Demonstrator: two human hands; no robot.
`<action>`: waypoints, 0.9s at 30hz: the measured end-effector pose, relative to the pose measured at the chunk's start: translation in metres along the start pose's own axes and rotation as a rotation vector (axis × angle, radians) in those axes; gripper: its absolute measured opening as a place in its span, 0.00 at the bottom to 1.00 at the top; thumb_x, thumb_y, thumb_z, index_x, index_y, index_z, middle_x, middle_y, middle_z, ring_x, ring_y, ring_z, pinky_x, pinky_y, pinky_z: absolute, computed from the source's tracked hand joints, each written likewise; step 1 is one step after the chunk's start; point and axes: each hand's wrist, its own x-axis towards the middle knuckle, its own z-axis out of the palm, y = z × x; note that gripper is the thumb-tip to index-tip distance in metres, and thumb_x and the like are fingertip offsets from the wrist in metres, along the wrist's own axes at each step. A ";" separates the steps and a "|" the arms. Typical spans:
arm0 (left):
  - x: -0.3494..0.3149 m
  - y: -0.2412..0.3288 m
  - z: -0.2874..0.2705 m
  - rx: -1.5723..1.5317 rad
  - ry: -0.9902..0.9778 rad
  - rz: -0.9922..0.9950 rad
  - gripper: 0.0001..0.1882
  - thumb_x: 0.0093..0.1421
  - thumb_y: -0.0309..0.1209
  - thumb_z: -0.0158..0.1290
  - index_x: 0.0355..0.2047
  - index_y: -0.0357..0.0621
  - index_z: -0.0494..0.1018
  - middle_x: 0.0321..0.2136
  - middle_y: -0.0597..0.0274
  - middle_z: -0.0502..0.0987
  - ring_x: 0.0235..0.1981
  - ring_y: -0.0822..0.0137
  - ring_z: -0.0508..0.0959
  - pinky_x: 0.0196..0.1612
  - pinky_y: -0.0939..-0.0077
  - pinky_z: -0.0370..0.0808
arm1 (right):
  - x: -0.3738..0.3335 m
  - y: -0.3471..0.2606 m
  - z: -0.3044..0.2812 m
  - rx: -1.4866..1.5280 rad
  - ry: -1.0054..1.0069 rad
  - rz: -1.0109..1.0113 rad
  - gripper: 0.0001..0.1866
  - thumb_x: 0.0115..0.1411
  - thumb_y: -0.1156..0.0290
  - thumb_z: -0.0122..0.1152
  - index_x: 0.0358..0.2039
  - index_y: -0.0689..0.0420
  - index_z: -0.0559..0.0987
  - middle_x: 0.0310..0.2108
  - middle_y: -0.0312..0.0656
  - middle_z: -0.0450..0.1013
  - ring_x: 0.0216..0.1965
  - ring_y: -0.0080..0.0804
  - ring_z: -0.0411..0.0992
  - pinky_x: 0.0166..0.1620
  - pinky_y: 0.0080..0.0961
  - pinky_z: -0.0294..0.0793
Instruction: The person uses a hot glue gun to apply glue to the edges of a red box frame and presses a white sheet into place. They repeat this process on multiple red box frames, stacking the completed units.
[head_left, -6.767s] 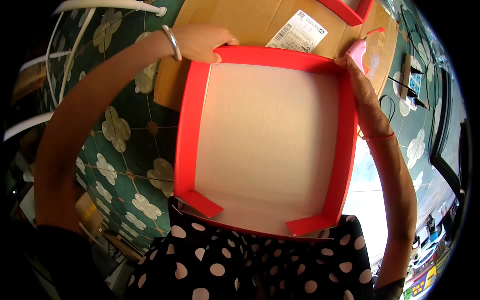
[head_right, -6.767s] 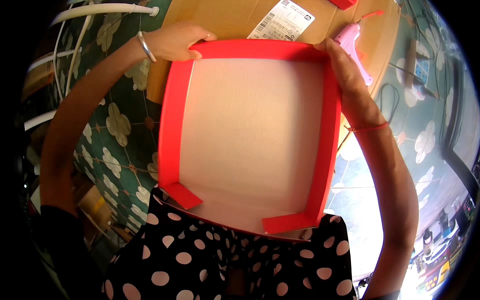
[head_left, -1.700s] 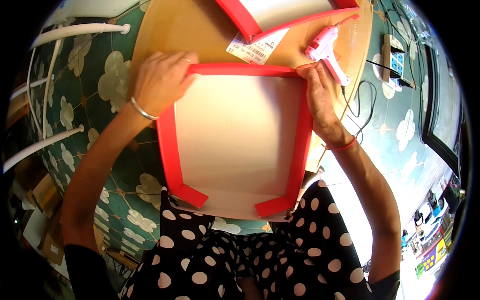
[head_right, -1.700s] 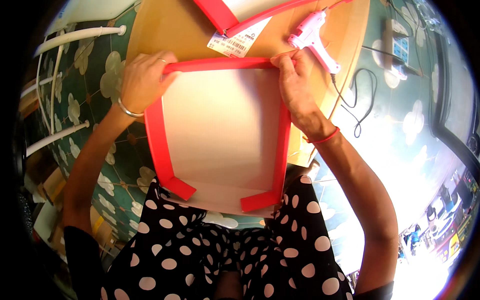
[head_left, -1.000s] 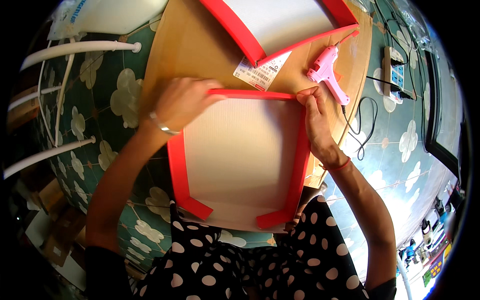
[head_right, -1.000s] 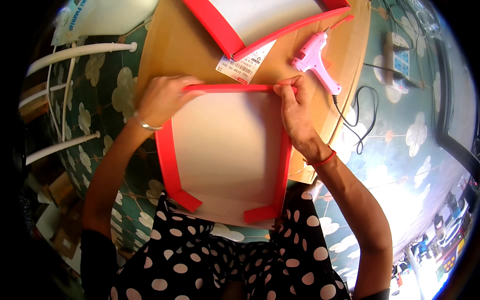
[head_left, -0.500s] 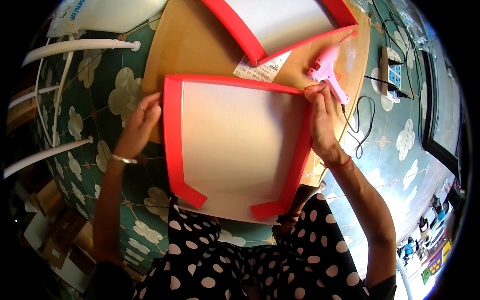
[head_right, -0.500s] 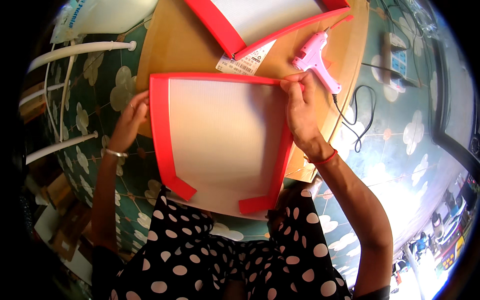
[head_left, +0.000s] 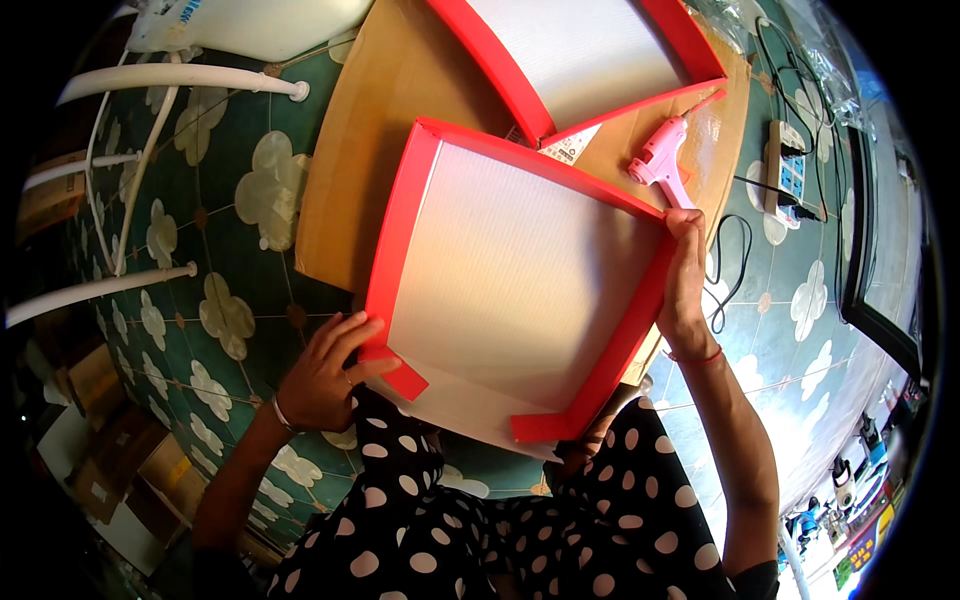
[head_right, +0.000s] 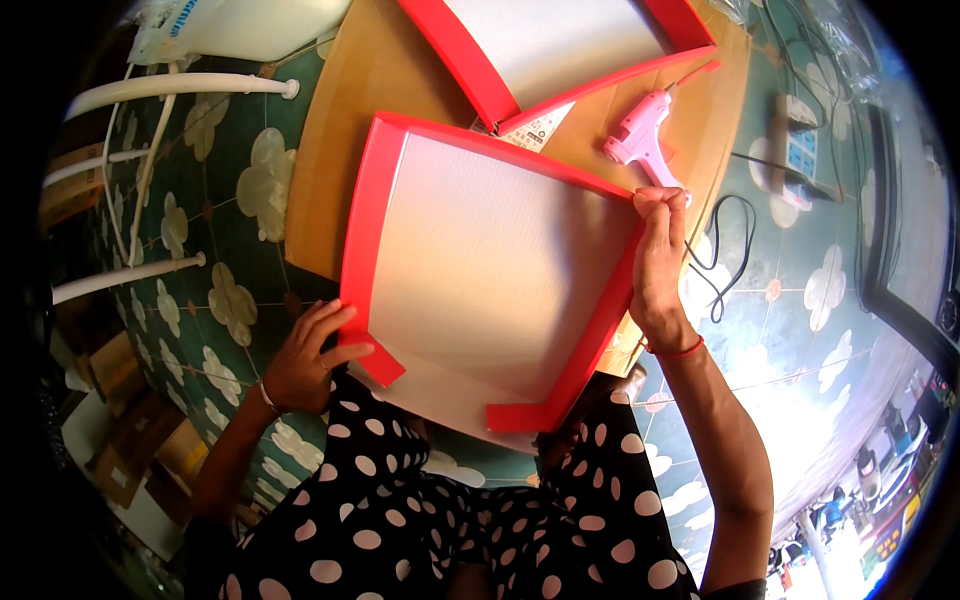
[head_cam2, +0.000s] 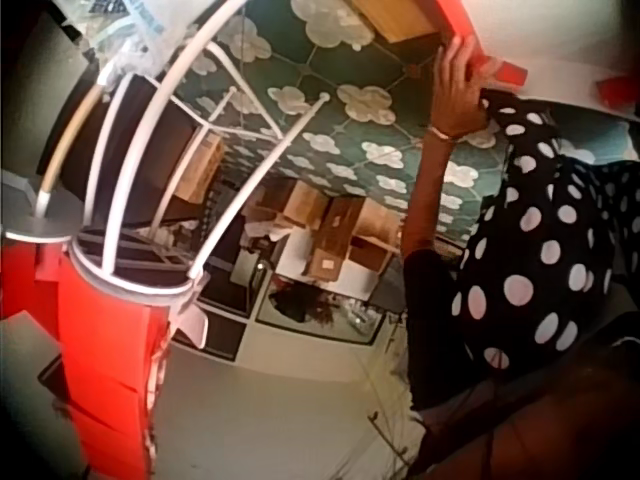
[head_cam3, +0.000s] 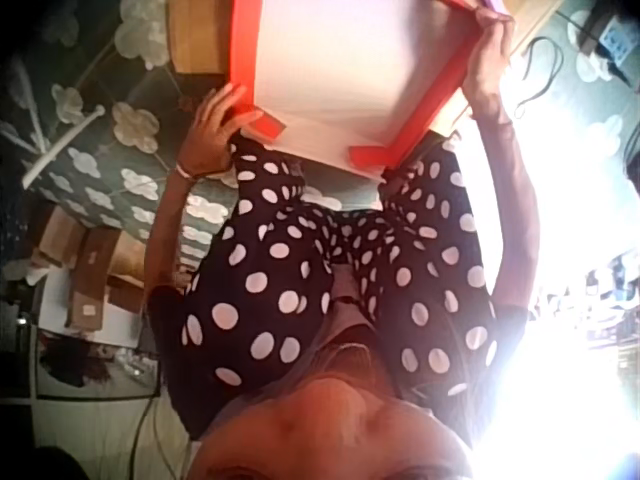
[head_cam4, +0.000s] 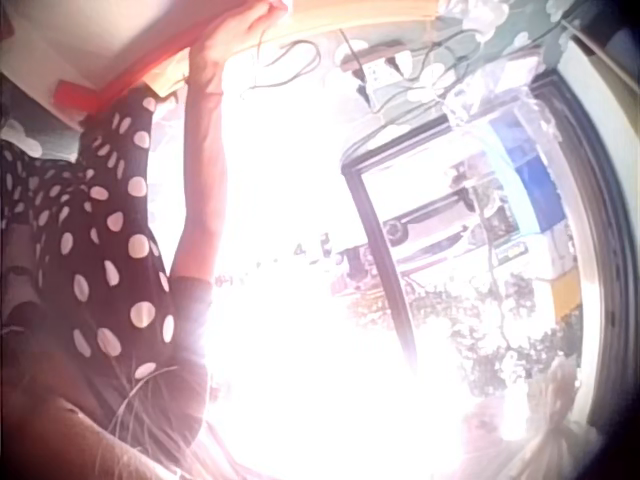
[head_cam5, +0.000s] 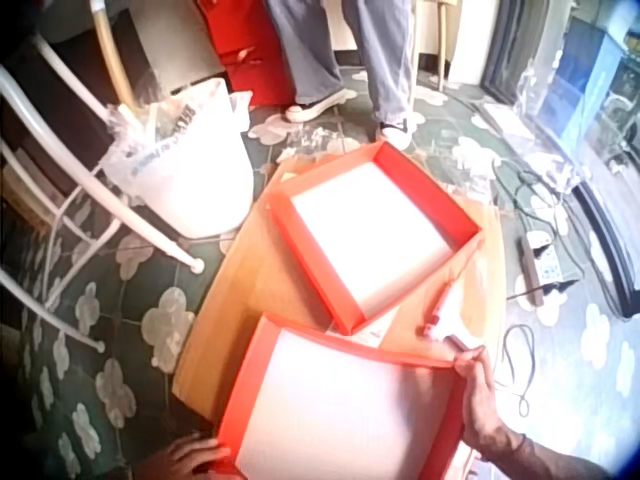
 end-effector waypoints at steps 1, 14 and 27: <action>0.000 -0.001 0.002 0.038 -0.003 0.018 0.29 0.41 0.21 0.51 0.48 0.53 0.72 0.56 0.53 0.65 0.60 0.52 0.62 0.62 0.50 0.58 | 0.001 -0.001 0.002 0.007 0.007 0.005 0.06 0.63 0.70 0.42 0.33 0.54 0.68 0.35 0.34 0.63 0.40 0.24 0.61 0.52 0.21 0.57; 0.042 0.001 0.018 0.315 0.235 0.447 0.19 0.57 0.32 0.51 0.50 0.66 0.70 0.52 0.75 0.72 0.58 0.70 0.63 0.64 0.64 0.56 | 0.010 -0.113 -0.043 0.033 -0.102 -0.236 0.15 0.66 0.55 0.41 0.39 0.55 0.65 0.31 0.41 0.70 0.29 0.29 0.70 0.33 0.26 0.73; 0.115 0.024 -0.060 0.103 0.448 0.705 0.12 0.49 0.32 0.60 0.32 0.53 0.69 0.39 0.71 0.72 0.41 0.71 0.76 0.53 0.50 0.72 | 0.060 -0.080 -0.101 0.043 -0.022 -0.213 0.26 0.64 0.44 0.46 0.46 0.56 0.70 0.37 0.35 0.70 0.36 0.22 0.68 0.39 0.19 0.69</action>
